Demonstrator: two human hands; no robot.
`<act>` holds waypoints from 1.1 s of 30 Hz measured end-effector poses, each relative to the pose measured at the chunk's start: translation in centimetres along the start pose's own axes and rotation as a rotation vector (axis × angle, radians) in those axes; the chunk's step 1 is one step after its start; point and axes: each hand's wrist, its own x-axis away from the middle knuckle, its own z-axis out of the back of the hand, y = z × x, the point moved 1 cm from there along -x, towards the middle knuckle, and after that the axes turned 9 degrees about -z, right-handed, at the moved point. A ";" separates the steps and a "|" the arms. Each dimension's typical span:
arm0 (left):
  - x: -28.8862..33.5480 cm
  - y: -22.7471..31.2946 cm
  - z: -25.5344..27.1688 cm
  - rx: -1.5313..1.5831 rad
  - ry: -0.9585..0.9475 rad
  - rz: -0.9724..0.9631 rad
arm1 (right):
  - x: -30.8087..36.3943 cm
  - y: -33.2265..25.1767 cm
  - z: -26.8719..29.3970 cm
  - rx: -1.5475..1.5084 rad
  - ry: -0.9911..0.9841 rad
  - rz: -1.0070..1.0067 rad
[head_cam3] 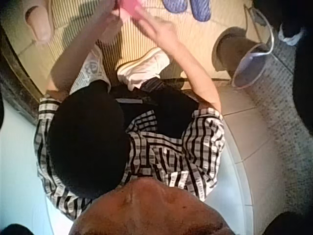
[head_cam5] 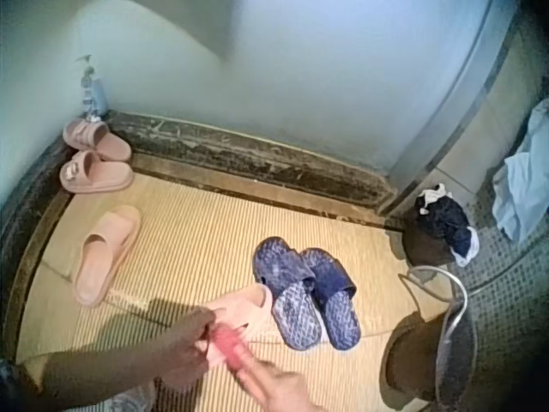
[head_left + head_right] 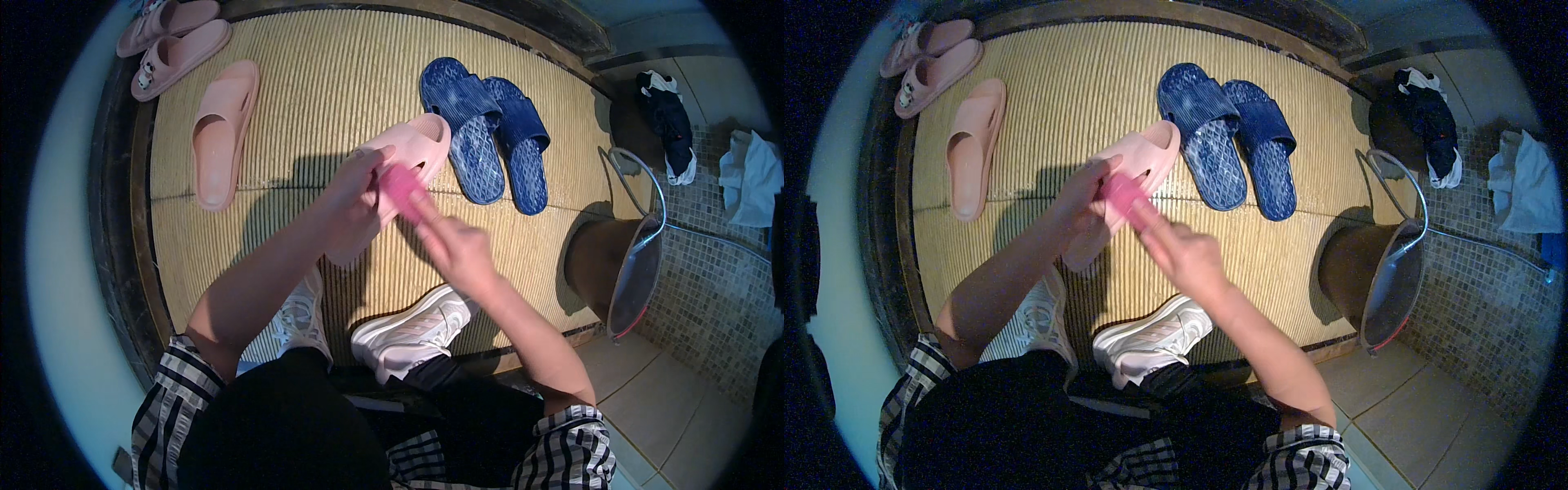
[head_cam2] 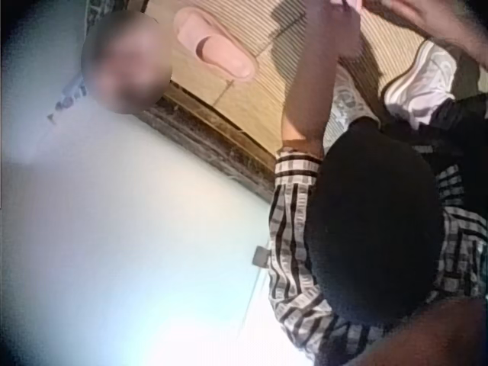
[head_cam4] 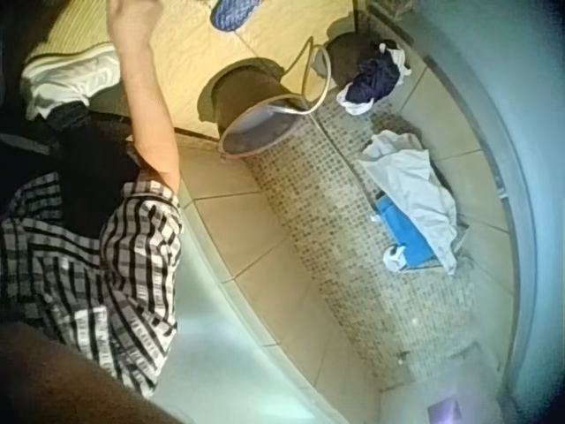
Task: The person scrubs a blue patterned slipper with a pink brush, then switches to a pink slipper and continues scrubbing both the top and bottom surfaces. The person remains seated on a tatami mat throughout the task.
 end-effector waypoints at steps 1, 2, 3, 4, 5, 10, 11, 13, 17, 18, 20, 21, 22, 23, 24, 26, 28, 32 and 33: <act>-0.5 -0.5 1.1 -0.022 0.011 -0.008 | 0.5 -0.3 -0.9 0.015 -0.028 0.060; -0.9 -1.0 2.1 -0.044 0.023 -0.015 | 0.5 -0.2 -1.2 0.049 -0.021 0.108; -1.0 -1.1 2.3 -0.066 0.031 -0.016 | 0.4 -0.1 -1.2 0.085 -0.013 0.149; -1.0 -1.2 2.4 -0.025 -0.002 -0.015 | 0.3 -0.1 -1.1 0.121 -0.006 0.190; -1.0 -1.0 2.8 -0.007 -0.047 0.018 | -0.2 0.3 -0.7 0.126 -0.023 0.139; -1.0 -0.9 1.5 0.112 -0.187 -0.022 | -2.2 2.4 -0.2 -0.061 0.165 -0.038; -1.1 -1.2 1.3 0.138 -0.224 -0.042 | -1.8 2.3 -0.2 -0.021 0.141 -0.051; -1.0 -1.3 2.1 0.002 -0.058 0.019 | -0.7 1.2 -0.4 0.099 0.054 -0.059; -0.9 -0.7 2.2 -0.085 0.021 0.059 | 2.0 -1.0 -2.0 0.115 -0.068 0.305; -0.9 -0.7 2.5 -0.066 0.025 0.074 | 1.8 -1.1 -2.0 0.134 -0.081 0.324; -1.0 -0.7 2.9 -0.040 -0.001 0.068 | 0.9 -0.5 -1.1 0.256 -0.086 0.281; -1.3 -0.8 2.9 -0.033 -0.032 0.049 | 0.2 -0.1 -0.4 0.318 -0.088 0.259; -1.4 -0.8 2.9 -0.027 -0.064 0.029 | -0.1 0.7 -0.1 0.294 -0.039 0.279; -1.3 -0.9 3.0 -0.042 -0.050 0.043 | -0.3 1.2 -0.2 0.259 -0.010 0.229; -0.9 -0.8 2.7 -0.055 -0.036 0.055 | -0.4 1.6 -0.2 0.224 0.018 0.180; -0.9 -0.9 2.3 0.071 -0.045 0.028 | -0.9 2.6 0.2 0.147 0.059 0.017; -0.8 -0.5 1.4 0.078 -0.041 0.027 | -1.3 4.0 0.5 0.072 0.153 -0.120; -0.7 -0.6 1.9 0.002 -0.014 0.092 | 0.2 2.6 0.3 0.144 0.003 0.000; -0.8 -0.9 2.1 -0.020 -0.004 0.098 | 0.8 1.9 -0.3 0.128 -0.032 0.033</act>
